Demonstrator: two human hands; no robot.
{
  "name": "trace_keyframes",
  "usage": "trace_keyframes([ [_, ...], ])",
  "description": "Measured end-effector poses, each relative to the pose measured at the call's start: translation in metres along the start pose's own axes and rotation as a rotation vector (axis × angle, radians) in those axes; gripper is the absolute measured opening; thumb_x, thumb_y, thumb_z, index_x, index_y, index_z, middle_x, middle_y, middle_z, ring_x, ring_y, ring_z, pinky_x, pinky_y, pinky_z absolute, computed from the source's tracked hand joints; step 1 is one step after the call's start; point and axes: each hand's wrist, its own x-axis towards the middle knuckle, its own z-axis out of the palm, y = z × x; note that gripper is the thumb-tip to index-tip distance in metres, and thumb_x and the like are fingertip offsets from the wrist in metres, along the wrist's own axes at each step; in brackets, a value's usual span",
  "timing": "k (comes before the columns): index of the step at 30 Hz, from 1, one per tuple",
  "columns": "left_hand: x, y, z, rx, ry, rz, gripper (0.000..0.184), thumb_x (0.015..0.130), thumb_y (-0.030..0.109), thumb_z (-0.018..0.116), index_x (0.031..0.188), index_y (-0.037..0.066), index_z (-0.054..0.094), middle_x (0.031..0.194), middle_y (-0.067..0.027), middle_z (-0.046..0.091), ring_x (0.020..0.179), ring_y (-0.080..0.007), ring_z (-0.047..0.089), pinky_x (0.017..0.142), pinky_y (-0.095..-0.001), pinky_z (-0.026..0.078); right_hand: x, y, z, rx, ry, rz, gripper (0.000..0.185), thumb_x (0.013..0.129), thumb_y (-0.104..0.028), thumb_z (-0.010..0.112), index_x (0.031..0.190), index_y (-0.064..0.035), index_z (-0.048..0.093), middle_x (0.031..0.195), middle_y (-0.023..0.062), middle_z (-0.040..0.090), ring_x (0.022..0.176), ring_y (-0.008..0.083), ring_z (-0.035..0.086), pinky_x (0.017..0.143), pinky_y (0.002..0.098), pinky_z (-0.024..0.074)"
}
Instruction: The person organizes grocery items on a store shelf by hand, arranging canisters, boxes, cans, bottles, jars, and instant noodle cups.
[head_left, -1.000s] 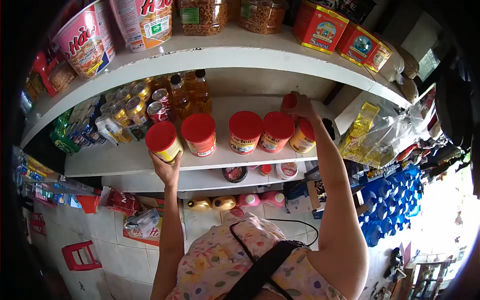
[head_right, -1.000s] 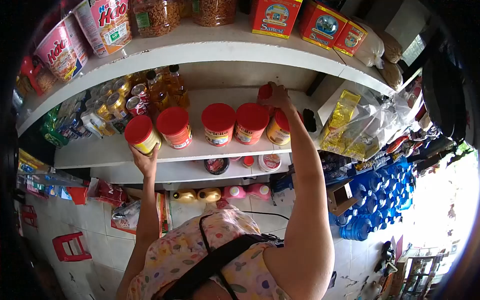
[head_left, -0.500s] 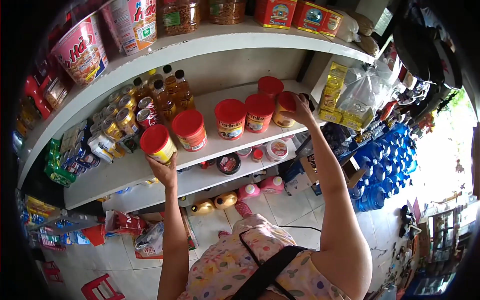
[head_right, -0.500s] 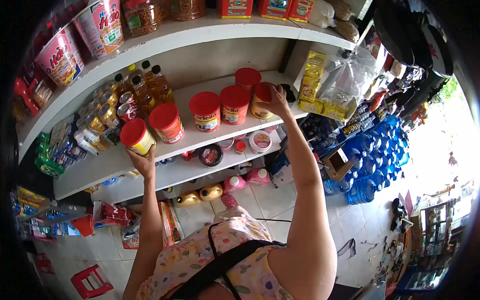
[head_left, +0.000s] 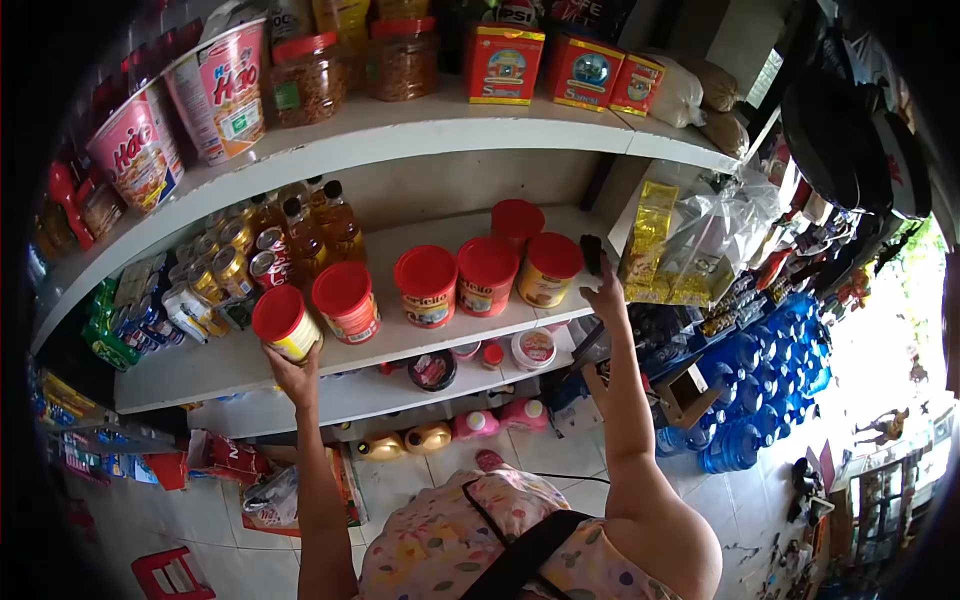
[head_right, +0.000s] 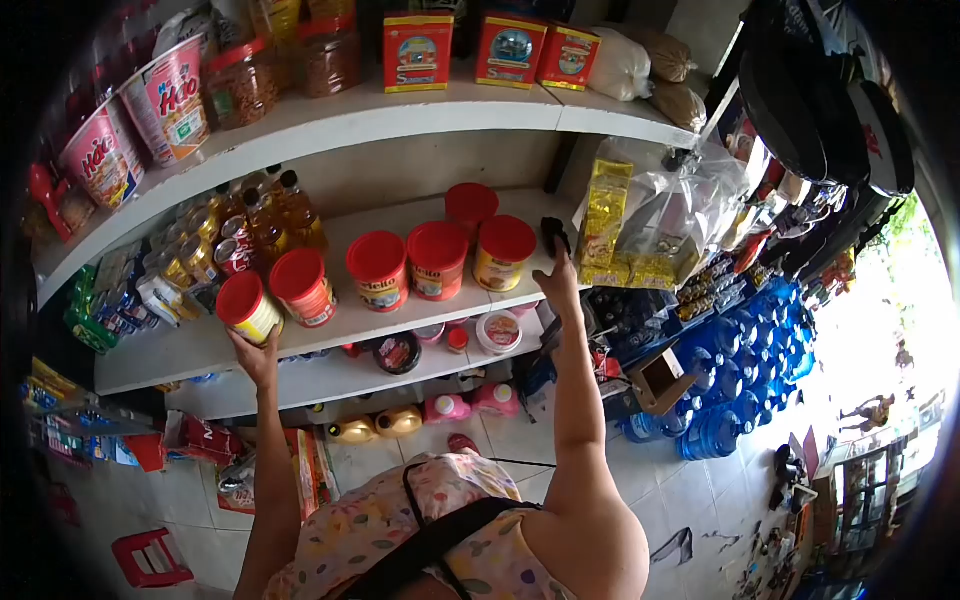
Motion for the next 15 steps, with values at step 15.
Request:
trace_keyframes([
  [15, 0.001, -0.006, 0.002, -0.063, -0.064, -0.172, 0.094, 0.076, 0.024, 0.075, 0.145, 0.003, 0.013, 0.136, -0.0218, 0.04, 0.118, -0.0315, 0.049, 0.098, -0.0405, 0.04, 0.025, 0.038, 0.027, 0.209, 0.442, 0.333, 0.041, 0.092, -0.024, 0.05, 0.119, 0.006, 0.049, 0.123, 0.0289, 0.046, 0.114, 0.042, 0.045, 0.093, 0.0451, 0.0405],
])
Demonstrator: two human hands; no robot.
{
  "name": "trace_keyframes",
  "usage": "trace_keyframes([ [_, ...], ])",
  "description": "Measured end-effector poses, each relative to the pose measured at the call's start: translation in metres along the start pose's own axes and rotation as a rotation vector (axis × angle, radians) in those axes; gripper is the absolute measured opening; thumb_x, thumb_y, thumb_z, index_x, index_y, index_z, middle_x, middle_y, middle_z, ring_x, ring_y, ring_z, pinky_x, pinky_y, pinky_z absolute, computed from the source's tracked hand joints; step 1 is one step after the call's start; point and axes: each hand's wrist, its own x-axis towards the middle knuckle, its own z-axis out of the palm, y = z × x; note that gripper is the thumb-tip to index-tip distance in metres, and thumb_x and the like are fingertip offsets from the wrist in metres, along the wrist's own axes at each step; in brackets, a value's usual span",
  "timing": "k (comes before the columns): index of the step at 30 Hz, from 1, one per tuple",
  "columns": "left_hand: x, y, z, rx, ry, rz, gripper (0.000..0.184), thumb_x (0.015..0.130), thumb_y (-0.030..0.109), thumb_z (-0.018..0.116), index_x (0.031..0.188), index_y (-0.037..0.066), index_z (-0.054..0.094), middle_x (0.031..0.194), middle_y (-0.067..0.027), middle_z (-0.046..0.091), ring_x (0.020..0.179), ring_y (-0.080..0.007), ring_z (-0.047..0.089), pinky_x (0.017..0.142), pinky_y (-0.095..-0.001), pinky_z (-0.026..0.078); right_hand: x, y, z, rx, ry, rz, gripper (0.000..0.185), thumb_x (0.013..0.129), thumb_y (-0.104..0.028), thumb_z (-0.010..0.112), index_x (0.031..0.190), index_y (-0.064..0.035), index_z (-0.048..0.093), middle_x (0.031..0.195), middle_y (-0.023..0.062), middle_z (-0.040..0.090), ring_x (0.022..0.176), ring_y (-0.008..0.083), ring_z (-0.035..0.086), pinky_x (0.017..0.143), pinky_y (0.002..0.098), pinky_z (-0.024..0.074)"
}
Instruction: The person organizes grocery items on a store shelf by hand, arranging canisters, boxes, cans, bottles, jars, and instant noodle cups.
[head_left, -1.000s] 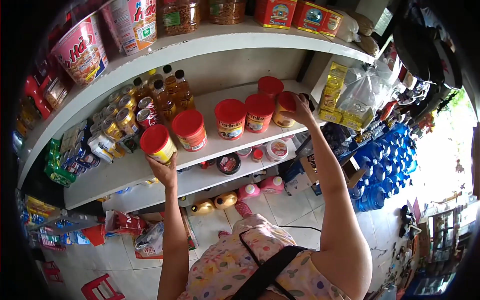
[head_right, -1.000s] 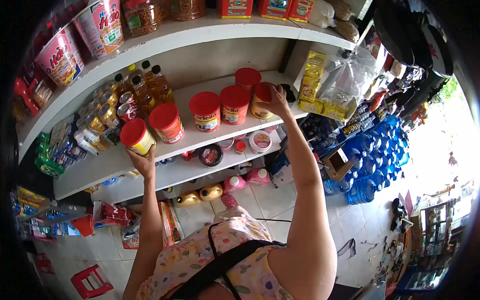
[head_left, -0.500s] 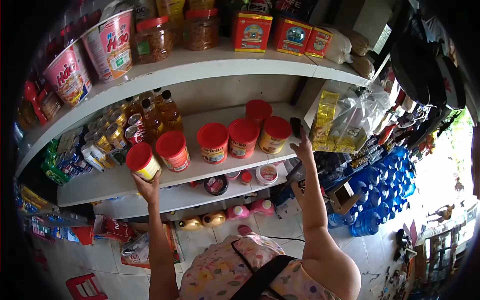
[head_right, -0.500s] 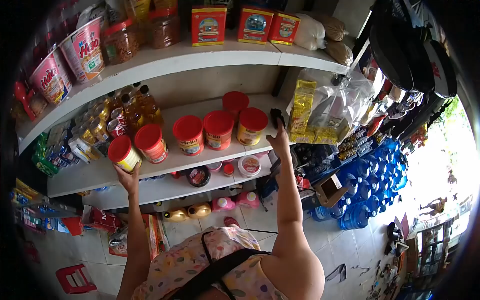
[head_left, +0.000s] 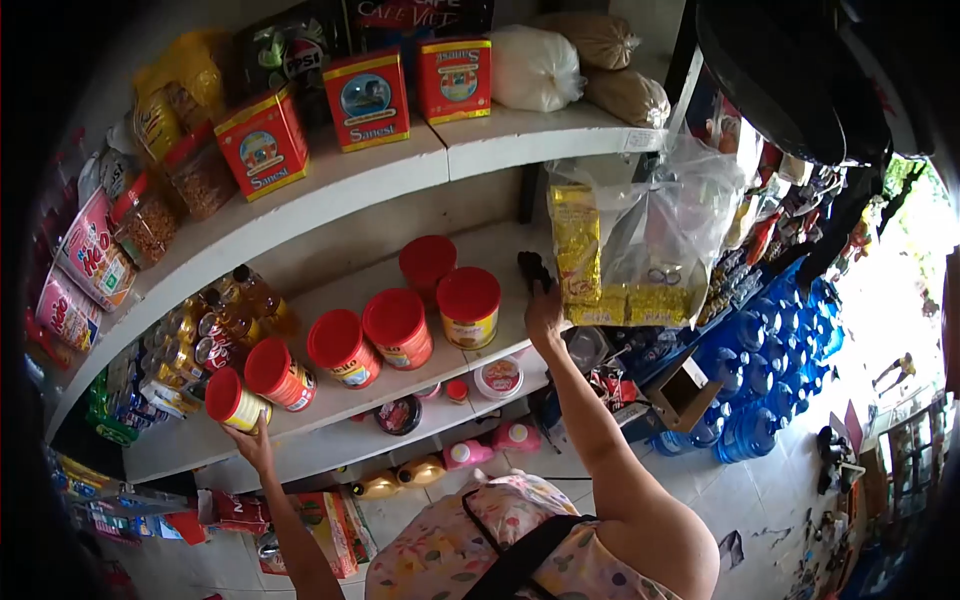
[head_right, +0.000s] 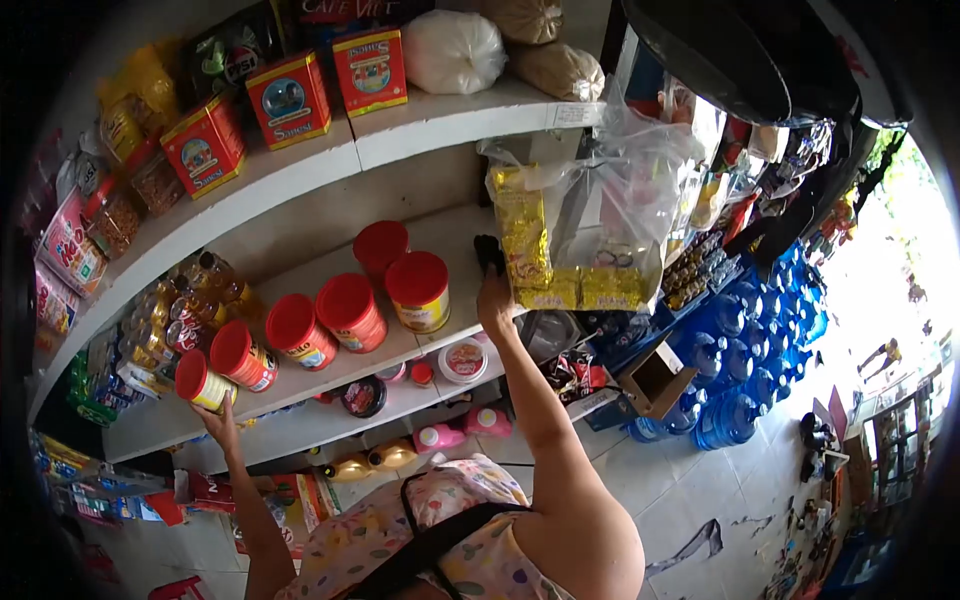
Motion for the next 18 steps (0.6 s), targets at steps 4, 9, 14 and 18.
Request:
trace_keyframes([
  [4, 0.001, -0.01, 0.0, -0.009, -0.013, -0.034, 0.095, 0.077, 0.024, 0.075, 0.146, 0.006, 0.012, 0.137, -0.021, 0.04, 0.12, -0.0315, 0.047, 0.1, -0.0396, 0.037, -0.014, -0.001, -0.005, -0.156, -0.042, -0.407, 0.027, 0.087, -0.006, 0.056, 0.113, 0.0019, 0.055, 0.115, 0.0241, 0.05, 0.104, 0.0421, 0.049, 0.088, 0.0452, 0.0407],
  [9, -0.003, 0.012, 0.0, -0.007, -0.007, -0.041, 0.093, 0.078, 0.022, 0.074, 0.146, 0.006, 0.012, 0.137, -0.0202, 0.039, 0.12, -0.0308, 0.047, 0.1, -0.0394, 0.037, -0.034, -0.034, -0.015, 0.09, -0.069, -0.452, 0.026, 0.089, -0.007, 0.053, 0.113, 0.0025, 0.054, 0.119, 0.0258, 0.051, 0.108, 0.0431, 0.049, 0.092, 0.0433, 0.0399],
  [14, 0.002, 0.001, -0.006, -0.112, -0.065, -0.098, 0.089, 0.079, 0.016, 0.071, 0.146, 0.005, 0.013, 0.137, -0.018, 0.039, 0.121, -0.0281, 0.045, 0.101, -0.0374, 0.036, -0.055, -0.073, -0.046, 0.208, -0.12, -0.595, 0.026, 0.085, 0.0, 0.052, 0.111, 0.0032, 0.054, 0.129, 0.028, 0.045, 0.115, 0.0435, 0.048, 0.096, 0.0408, 0.0402],
  [18, -0.01, 0.001, -0.01, -0.347, -0.06, 0.008, 0.085, 0.08, 0.012, 0.068, 0.146, 0.005, 0.014, 0.139, -0.017, 0.037, 0.124, -0.0264, 0.042, 0.103, -0.0362, 0.032, -0.043, -0.134, -0.109, 0.268, -0.027, -0.92, 0.02, 0.082, 0.002, 0.051, 0.101, 0.0057, 0.057, 0.132, 0.0325, 0.04, 0.122, 0.0443, 0.044, 0.099, 0.0452, 0.0388],
])
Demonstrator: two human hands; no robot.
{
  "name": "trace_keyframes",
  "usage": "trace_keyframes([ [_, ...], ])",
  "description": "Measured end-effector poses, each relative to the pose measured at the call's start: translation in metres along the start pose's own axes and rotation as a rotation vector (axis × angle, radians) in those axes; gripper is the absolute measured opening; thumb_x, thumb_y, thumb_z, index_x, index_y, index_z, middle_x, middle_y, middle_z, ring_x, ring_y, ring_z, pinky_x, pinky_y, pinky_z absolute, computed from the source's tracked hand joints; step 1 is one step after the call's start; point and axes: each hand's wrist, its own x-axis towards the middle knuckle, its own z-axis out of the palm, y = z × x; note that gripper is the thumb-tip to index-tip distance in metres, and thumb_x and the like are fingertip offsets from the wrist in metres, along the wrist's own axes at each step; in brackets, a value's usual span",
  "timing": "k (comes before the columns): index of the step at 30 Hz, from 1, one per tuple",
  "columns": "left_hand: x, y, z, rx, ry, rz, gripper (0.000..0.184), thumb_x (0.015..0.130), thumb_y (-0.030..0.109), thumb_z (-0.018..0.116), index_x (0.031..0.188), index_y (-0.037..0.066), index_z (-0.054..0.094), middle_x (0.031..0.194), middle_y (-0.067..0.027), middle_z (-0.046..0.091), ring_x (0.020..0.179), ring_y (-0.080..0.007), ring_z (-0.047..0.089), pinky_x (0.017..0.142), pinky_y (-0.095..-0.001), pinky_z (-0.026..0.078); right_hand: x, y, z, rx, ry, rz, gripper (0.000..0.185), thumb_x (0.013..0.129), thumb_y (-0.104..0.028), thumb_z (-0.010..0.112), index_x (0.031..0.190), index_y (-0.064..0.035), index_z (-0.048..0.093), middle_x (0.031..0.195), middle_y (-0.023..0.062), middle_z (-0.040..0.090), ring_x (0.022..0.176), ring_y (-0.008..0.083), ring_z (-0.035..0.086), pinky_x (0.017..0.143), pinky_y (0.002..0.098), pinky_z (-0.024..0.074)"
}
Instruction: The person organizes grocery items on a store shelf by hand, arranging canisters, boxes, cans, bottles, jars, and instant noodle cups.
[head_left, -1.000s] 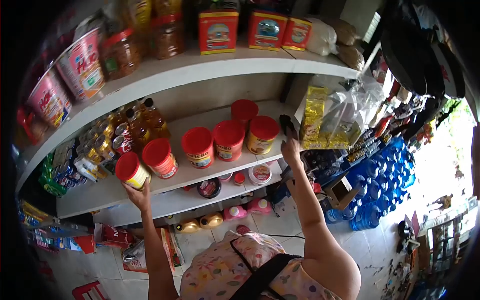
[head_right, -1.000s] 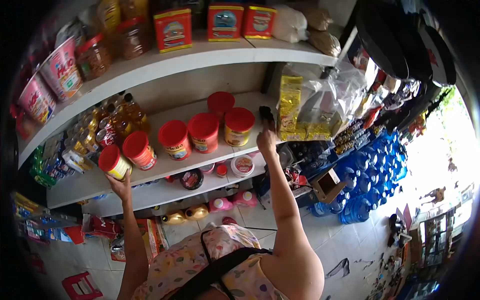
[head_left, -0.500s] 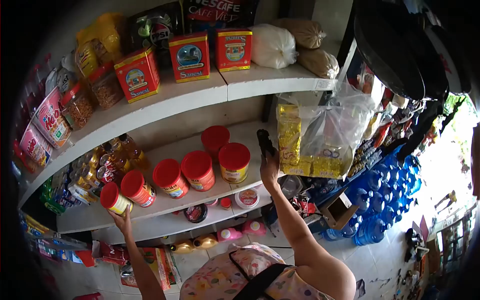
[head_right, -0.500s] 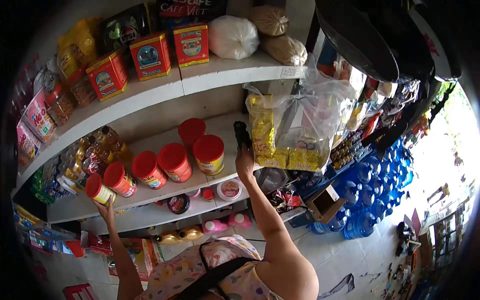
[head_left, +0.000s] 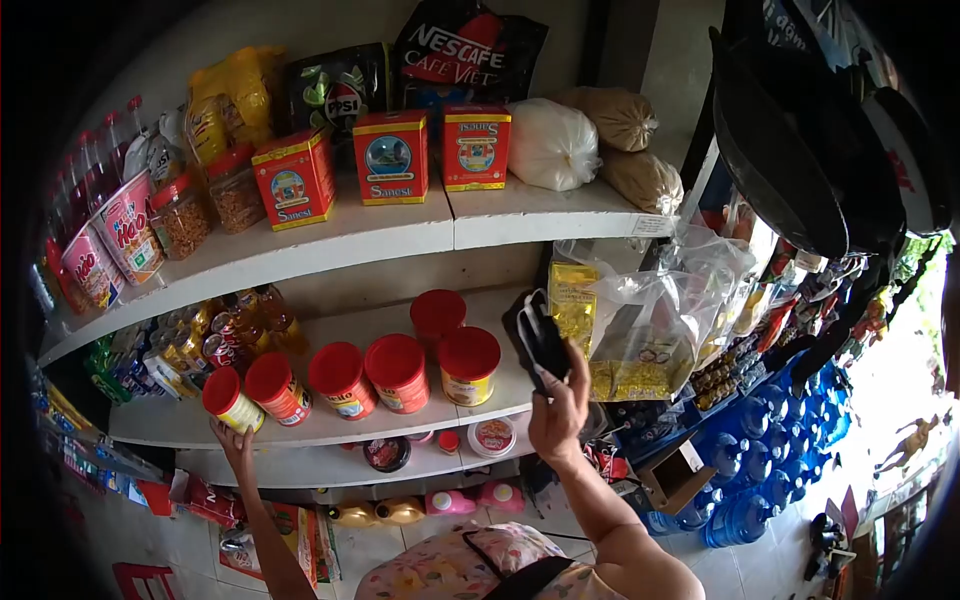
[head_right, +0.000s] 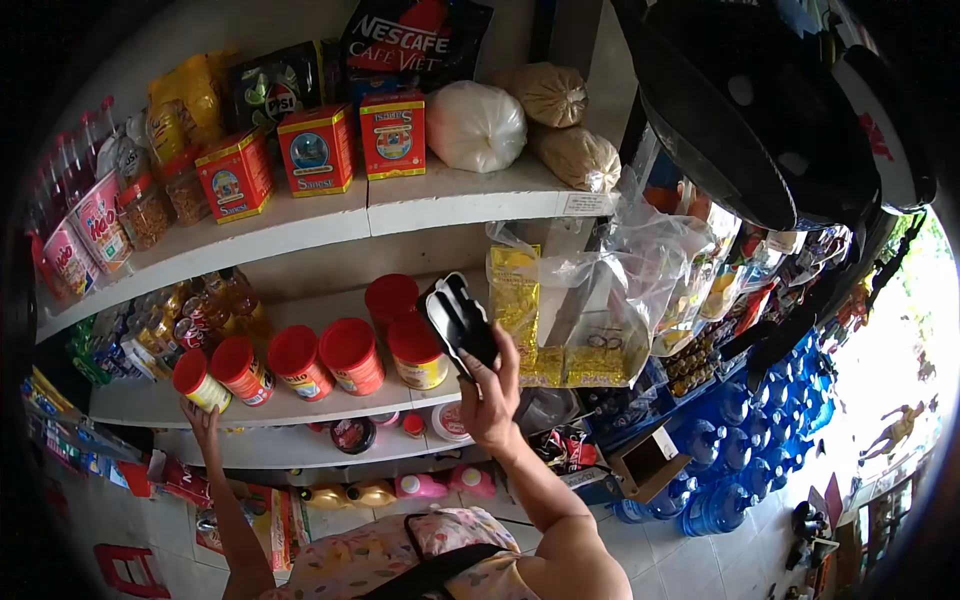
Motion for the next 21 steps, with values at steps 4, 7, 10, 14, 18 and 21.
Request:
trace_keyframes([
  [4, -0.008, -0.024, -0.005, -0.077, -0.022, -0.051, 0.08, 0.082, 0.012, 0.066, 0.145, 0.003, 0.017, 0.14, -0.0165, 0.035, 0.127, -0.0255, 0.038, 0.105, -0.036, 0.029, 0.113, -0.035, -0.045, -0.275, 0.096, -0.148, 0.017, 0.082, 0.0, 0.054, 0.098, 0.005, 0.059, 0.129, 0.0279, 0.045, 0.12, 0.0413, 0.046, 0.099, 0.0432, 0.0393],
  [7, -0.004, -0.019, 0.001, -0.019, 0.076, -0.062, 0.075, 0.084, 0.015, 0.065, 0.144, 0.002, 0.022, 0.14, -0.0171, 0.035, 0.127, -0.0259, 0.038, 0.106, -0.0363, 0.029, 0.194, -0.044, -0.045, -0.512, 0.041, -0.285, 0.015, 0.085, -0.008, 0.059, 0.097, 0.0013, 0.06, 0.111, 0.0162, 0.059, 0.104, 0.0336, 0.055, 0.087, 0.0417, 0.0445],
  [10, -0.011, 0.002, 0.022, 0.347, 0.317, 0.005, 0.066, 0.087, 0.017, 0.064, 0.141, 0.002, 0.029, 0.138, -0.0176, 0.038, 0.125, -0.0261, 0.04, 0.105, -0.0378, 0.03, 0.256, -0.028, -0.018, -0.718, -0.032, -0.333, 0.016, 0.087, -0.017, 0.058, 0.098, -0.0061, 0.063, 0.099, 0.01, 0.065, 0.094, 0.0313, 0.057, 0.077, 0.0445, 0.0463],
  [14, -0.04, 0.073, 0.076, 0.332, 0.432, 0.262, 0.053, 0.085, 0.007, 0.064, 0.133, 0.004, 0.041, 0.133, -0.0101, 0.046, 0.119, -0.0224, 0.045, 0.099, -0.0362, 0.036, 0.315, 0.008, 0.024, -1.085, -0.373, -0.091, 0.028, 0.088, -0.032, 0.052, 0.108, -0.0157, 0.064, 0.096, 0.0094, 0.067, 0.093, 0.0342, 0.062, 0.081, 0.059, 0.0426],
  [18, -0.084, 0.117, 0.131, 0.324, 0.263, 0.3, 0.047, 0.083, -0.001, 0.062, 0.127, 0.003, 0.047, 0.126, -0.0111, 0.051, 0.114, -0.0237, 0.049, 0.097, -0.0355, 0.039, 0.332, 0.029, 0.029, -1.065, -0.451, -0.118, 0.031, 0.089, -0.034, 0.049, 0.111, -0.018, 0.063, 0.097, 0.0123, 0.066, 0.094, 0.0353, 0.063, 0.083, 0.0612, 0.0414],
  [21, -0.109, 0.137, 0.154, 0.319, 0.111, 0.308, 0.036, 0.084, 0.0, 0.061, 0.119, 0.002, 0.053, 0.119, -0.0126, 0.055, 0.106, -0.0237, 0.054, 0.092, -0.0341, 0.043, 0.348, 0.059, 0.029, -1.17, -0.543, -0.307, 0.028, 0.091, -0.031, 0.049, 0.112, -0.0166, 0.063, 0.1, 0.0127, 0.066, 0.095, 0.034, 0.063, 0.083, 0.0522, 0.0463],
])
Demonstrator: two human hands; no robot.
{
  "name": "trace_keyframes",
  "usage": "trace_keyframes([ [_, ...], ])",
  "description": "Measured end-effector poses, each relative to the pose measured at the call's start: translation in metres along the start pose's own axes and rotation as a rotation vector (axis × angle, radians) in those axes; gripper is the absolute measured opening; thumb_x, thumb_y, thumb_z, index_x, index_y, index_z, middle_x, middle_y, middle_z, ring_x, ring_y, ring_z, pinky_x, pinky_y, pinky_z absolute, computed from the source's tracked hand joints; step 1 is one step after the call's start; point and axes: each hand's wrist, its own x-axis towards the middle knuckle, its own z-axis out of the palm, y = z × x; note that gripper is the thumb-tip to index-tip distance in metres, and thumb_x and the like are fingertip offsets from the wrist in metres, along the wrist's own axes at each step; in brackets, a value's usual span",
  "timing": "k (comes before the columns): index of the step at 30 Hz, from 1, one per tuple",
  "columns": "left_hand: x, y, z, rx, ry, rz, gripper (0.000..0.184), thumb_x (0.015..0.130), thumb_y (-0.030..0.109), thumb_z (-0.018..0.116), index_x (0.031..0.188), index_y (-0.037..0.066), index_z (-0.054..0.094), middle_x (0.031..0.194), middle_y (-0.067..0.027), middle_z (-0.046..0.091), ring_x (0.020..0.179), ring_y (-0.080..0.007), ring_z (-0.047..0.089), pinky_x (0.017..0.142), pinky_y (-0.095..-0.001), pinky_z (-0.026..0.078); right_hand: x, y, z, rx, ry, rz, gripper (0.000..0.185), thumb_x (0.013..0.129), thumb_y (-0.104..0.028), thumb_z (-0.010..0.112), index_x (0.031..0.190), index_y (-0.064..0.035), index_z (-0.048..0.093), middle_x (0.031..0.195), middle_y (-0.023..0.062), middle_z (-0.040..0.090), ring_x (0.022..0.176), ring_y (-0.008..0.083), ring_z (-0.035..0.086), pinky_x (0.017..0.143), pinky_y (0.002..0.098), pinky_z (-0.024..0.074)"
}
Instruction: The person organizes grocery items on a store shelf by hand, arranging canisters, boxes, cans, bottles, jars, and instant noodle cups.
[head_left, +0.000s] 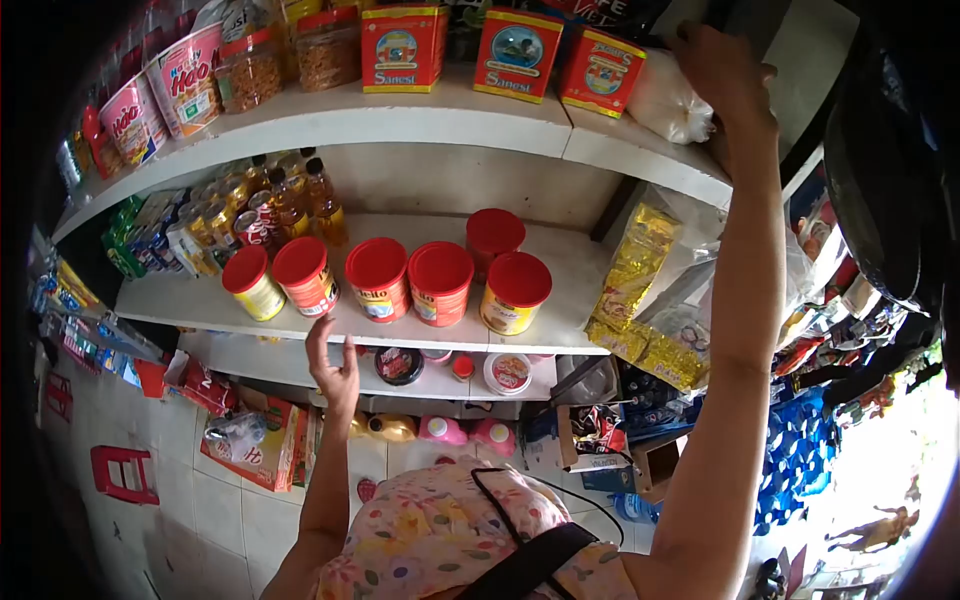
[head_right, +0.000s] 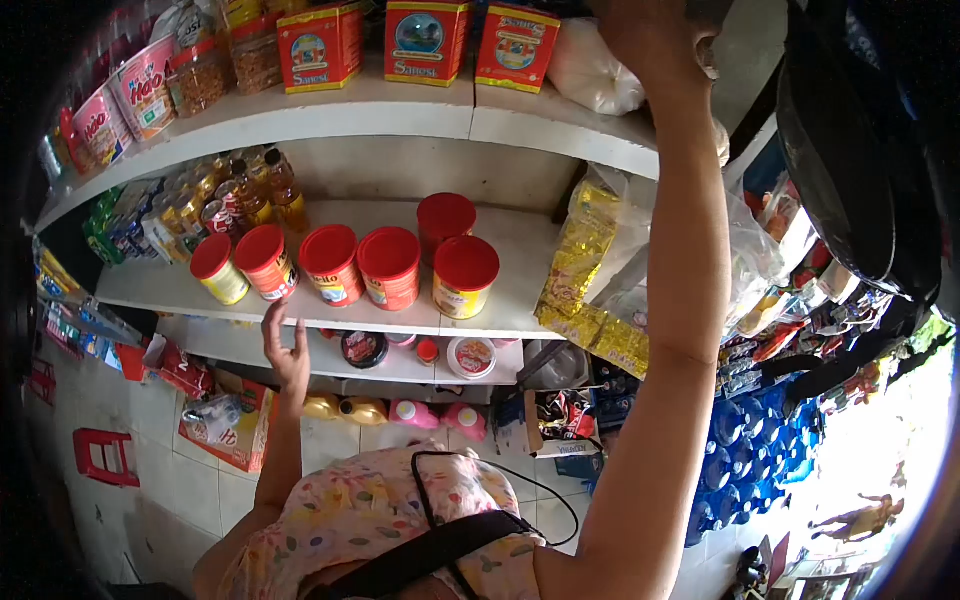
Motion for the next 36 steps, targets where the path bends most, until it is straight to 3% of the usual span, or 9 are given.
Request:
trace_keyframes([
  [1, -0.005, 0.008, 0.004, -0.007, -0.045, 0.028, 0.034, 0.084, 0.0, 0.061, 0.117, 0.002, 0.054, 0.117, -0.0127, 0.056, 0.104, -0.0239, 0.055, 0.091, -0.0336, 0.044, 0.005, 0.003, 0.008, -0.13, 0.019, -0.122, 0.027, 0.092, -0.028, 0.05, 0.111, -0.0153, 0.063, 0.101, 0.0123, 0.066, 0.093, 0.0331, 0.064, 0.083, 0.0464, 0.049],
  [2, -0.011, 0.019, 0.009, -0.077, -0.075, -0.004, 0.033, 0.083, -0.001, 0.062, 0.114, 0.002, 0.055, 0.115, -0.0137, 0.057, 0.102, -0.0261, 0.056, 0.088, -0.0339, 0.046, -0.03, -0.041, -0.056, 0.149, 0.066, 0.256, 0.028, 0.09, -0.027, 0.052, 0.107, -0.0072, 0.063, 0.103, 0.017, 0.064, 0.105, 0.0368, 0.054, 0.095, 0.0644, 0.0325],
  [4, -0.019, 0.026, 0.02, -0.151, -0.146, -0.003, 0.032, 0.084, 0.0, 0.061, 0.115, 0.002, 0.056, 0.115, -0.0116, 0.058, 0.101, -0.0227, 0.057, 0.084, -0.0321, 0.048, -0.053, -0.051, -0.069, 0.401, 0.405, 0.203, 0.033, 0.085, -0.02, 0.059, 0.112, -0.0007, 0.06, 0.113, 0.0154, 0.06, 0.112, 0.0313, 0.049, 0.1, 0.0473, 0.031],
  [7, -0.033, 0.026, 0.038, -0.212, -0.276, -0.085, 0.034, 0.084, 0.003, 0.063, 0.117, 0.003, 0.054, 0.115, -0.0117, 0.058, 0.098, -0.0219, 0.058, 0.08, -0.0317, 0.048, -0.118, -0.071, -0.075, 0.681, 0.821, -0.08, 0.024, 0.083, -0.01, 0.067, 0.106, -0.0067, 0.064, 0.095, 0.0086, 0.066, 0.085, 0.0234, 0.066, 0.075, 0.0308, 0.0513],
  [11, -0.032, 0.03, 0.062, -0.175, -0.312, -0.105, 0.049, 0.082, 0.009, 0.067, 0.126, 0.004, 0.046, 0.121, -0.0136, 0.055, 0.105, -0.0261, 0.057, 0.083, -0.0351, 0.049, -0.226, -0.143, -0.049, 1.181, 0.605, -0.261, 0.037, 0.076, -0.001, 0.064, 0.112, 0.0071, 0.055, 0.106, 0.0223, 0.062, 0.096, 0.0334, 0.061, 0.084, 0.0393, 0.05],
  [15, -0.042, 0.021, 0.097, -0.107, -0.251, -0.109, 0.067, 0.08, 0.009, 0.069, 0.137, 0.004, 0.035, 0.132, -0.0174, 0.046, 0.115, -0.0285, 0.052, 0.088, -0.0366, 0.048, -0.283, -0.229, 0.05, 1.225, 0.137, 0.309, 0.101, 0.065, -0.016, 0.083, 0.142, -0.0005, 0.019, 0.139, 0.0265, 0.029, 0.127, 0.0391, 0.036, 0.101, 0.0468, 0.0369],
  [18, -0.045, 0.027, 0.116, -0.094, -0.263, -0.134, 0.083, 0.076, 0.013, 0.074, 0.141, 0.0, 0.025, 0.136, -0.0229, 0.039, 0.124, -0.0363, 0.042, 0.101, -0.0429, 0.039, -0.314, -0.267, 0.098, 1.308, -0.056, 0.579, 0.121, 0.057, -0.019, 0.087, 0.145, -0.0028, 0.005, 0.141, 0.0285, 0.024, 0.129, 0.041, 0.031, 0.106, 0.0486, 0.0301],
  [25, -0.045, 0.028, 0.13, 0.075, -0.256, -0.045, 0.088, 0.078, 0.016, 0.071, 0.142, -0.006, 0.015, 0.137, -0.034, 0.028, 0.126, -0.047, 0.034, 0.105, -0.0468, 0.033, -0.316, -0.279, 0.125, 1.428, -0.165, 0.735, 0.105, 0.057, -0.019, 0.085, 0.139, -0.0029, 0.022, 0.124, 0.024, 0.049, 0.114, 0.0362, 0.051, 0.097, 0.0431, 0.0427],
  [36, -0.05, 0.029, 0.127, 0.152, -0.377, -0.084, 0.086, 0.082, 0.021, 0.065, 0.142, -0.008, 0.011, 0.139, -0.0355, 0.021, 0.128, -0.0495, 0.028, 0.107, -0.0496, 0.027, -0.343, -0.237, 0.057, 1.862, -0.323, 0.763, 0.096, 0.051, -0.025, 0.09, 0.127, 0.0005, 0.037, 0.126, 0.0141, 0.049, 0.115, 0.0216, 0.05, 0.099, 0.0377, 0.0406],
])
